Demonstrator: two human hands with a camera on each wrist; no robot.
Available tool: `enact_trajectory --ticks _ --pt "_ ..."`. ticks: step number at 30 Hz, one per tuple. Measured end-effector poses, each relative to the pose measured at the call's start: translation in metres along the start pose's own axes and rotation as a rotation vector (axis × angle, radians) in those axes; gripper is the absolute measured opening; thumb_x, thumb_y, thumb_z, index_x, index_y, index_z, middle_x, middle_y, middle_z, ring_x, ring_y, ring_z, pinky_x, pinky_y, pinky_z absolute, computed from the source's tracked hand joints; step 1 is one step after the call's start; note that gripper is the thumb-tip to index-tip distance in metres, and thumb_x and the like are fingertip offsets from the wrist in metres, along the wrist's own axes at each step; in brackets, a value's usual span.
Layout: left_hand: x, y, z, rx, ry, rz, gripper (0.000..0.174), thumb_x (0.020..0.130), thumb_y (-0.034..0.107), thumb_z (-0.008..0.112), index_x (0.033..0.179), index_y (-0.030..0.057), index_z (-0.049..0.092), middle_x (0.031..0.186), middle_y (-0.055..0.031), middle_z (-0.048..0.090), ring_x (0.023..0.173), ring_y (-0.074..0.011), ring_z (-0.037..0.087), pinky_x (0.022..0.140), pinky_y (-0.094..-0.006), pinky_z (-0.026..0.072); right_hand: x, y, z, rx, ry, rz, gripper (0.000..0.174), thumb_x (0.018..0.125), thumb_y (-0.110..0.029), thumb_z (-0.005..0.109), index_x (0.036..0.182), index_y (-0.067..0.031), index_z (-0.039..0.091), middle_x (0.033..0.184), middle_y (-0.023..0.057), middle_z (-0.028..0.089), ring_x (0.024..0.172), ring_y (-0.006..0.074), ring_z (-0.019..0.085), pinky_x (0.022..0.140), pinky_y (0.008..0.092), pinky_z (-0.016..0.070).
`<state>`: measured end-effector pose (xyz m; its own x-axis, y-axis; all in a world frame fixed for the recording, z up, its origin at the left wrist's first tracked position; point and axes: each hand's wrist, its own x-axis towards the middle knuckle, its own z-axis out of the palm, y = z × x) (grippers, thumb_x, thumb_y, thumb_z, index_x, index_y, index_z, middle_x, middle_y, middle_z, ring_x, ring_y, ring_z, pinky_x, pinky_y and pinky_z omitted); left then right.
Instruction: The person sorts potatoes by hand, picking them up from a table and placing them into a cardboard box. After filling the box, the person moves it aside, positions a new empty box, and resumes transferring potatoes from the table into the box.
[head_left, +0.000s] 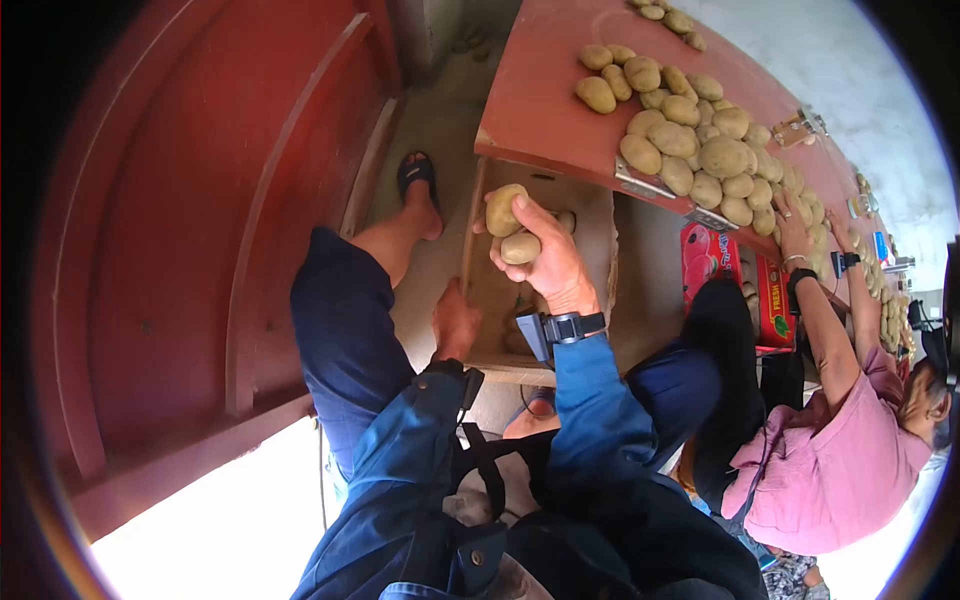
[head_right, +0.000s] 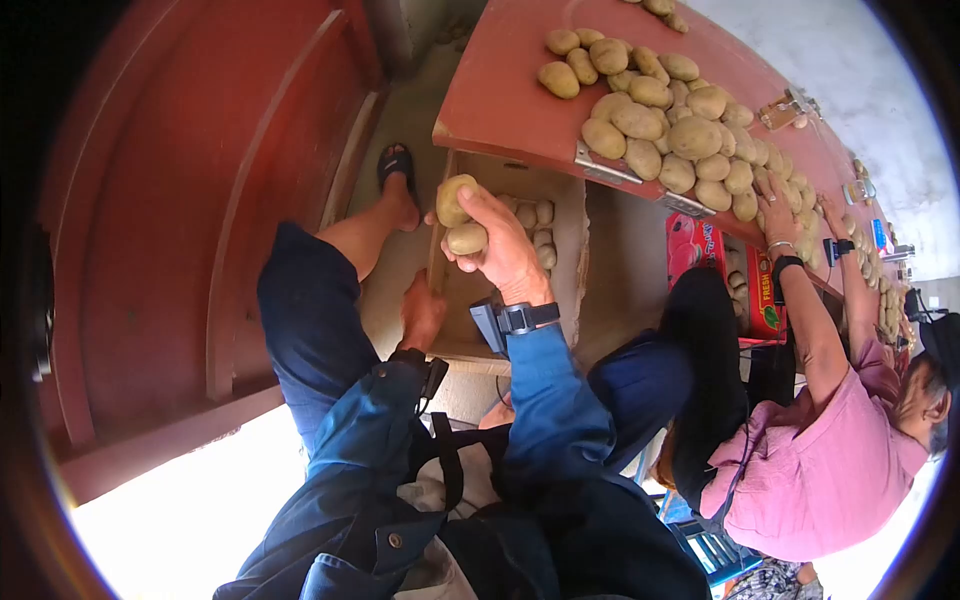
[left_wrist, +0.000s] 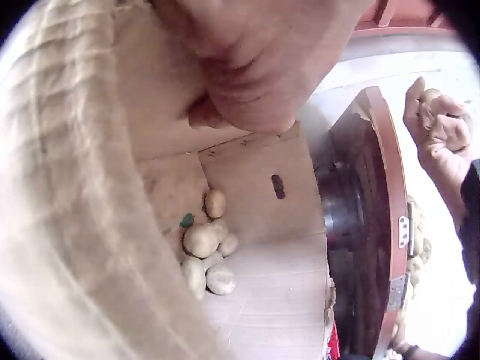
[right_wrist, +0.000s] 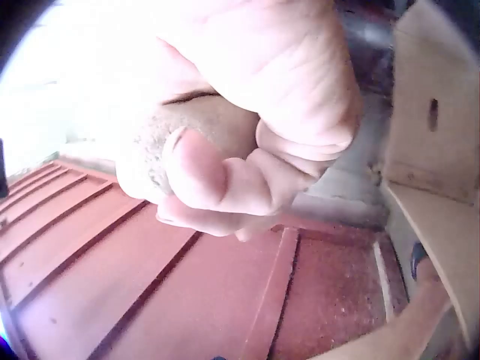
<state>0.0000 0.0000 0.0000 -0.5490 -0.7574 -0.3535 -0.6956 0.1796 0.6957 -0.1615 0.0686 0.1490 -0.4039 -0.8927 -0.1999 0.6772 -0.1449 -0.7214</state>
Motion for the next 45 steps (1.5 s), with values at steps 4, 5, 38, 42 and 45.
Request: enact_trajectory --ticks 4,5,38,42,45 --pt "-0.006 -0.011 0.002 -0.025 0.025 0.039 0.050 0.081 0.005 0.062 0.131 0.0059 0.056 0.114 -0.0252 0.071 0.112 -0.0458 0.065 0.093 -0.0528 0.0506 -0.016 -0.055 0.036 -0.509 0.165 -0.088 0.046 0.099 -0.043 0.066 0.130 -0.0096 0.060 0.101 0.0049 0.068 0.067 0.0097 0.058 0.046 0.0214 0.0341" --pt "-0.006 -0.010 0.003 -0.024 0.026 0.043 0.049 0.081 0.005 0.062 0.130 0.0057 0.057 0.113 -0.0251 0.071 0.111 -0.0459 0.065 0.093 -0.0526 0.0506 -0.014 -0.066 0.037 -0.682 0.227 -0.138 0.045 0.099 -0.041 0.066 0.129 -0.0080 0.061 0.100 0.0020 0.066 0.066 0.0062 0.055 0.047 0.0199 0.0303" --pt "-0.004 -0.006 0.008 -0.007 0.060 0.056 0.048 0.084 0.003 0.058 0.132 0.0066 0.057 0.108 -0.0257 0.071 0.108 -0.0455 0.067 0.090 -0.0524 0.0511 0.076 -0.267 -0.065 -1.645 0.516 -0.304 0.027 0.084 -0.020 0.076 0.109 -0.0102 0.079 0.101 0.0153 0.076 0.093 0.0301 0.072 0.088 0.0406 0.0564" --pt "-0.005 -0.006 0.008 -0.012 0.057 0.062 0.045 0.085 0.003 0.058 0.130 0.0072 0.058 0.109 -0.0253 0.071 0.108 -0.0454 0.067 0.090 -0.0522 0.0512 0.059 -0.252 -0.037 -1.552 0.421 -0.450 0.039 0.090 -0.023 0.077 0.125 -0.0056 0.072 0.113 0.0051 0.073 0.104 0.0158 0.064 0.084 0.0329 0.0524" --pt "-0.003 -0.008 0.012 -0.024 0.087 0.082 0.045 0.085 0.003 0.059 0.130 0.0071 0.058 0.109 -0.0251 0.071 0.108 -0.0455 0.067 0.090 -0.0521 0.0515 0.050 -0.214 -0.033 -1.192 0.205 -0.472 0.034 0.100 -0.028 0.065 0.125 -0.0044 0.066 0.108 0.0045 0.071 0.096 0.0147 0.065 0.067 0.0279 0.0503"
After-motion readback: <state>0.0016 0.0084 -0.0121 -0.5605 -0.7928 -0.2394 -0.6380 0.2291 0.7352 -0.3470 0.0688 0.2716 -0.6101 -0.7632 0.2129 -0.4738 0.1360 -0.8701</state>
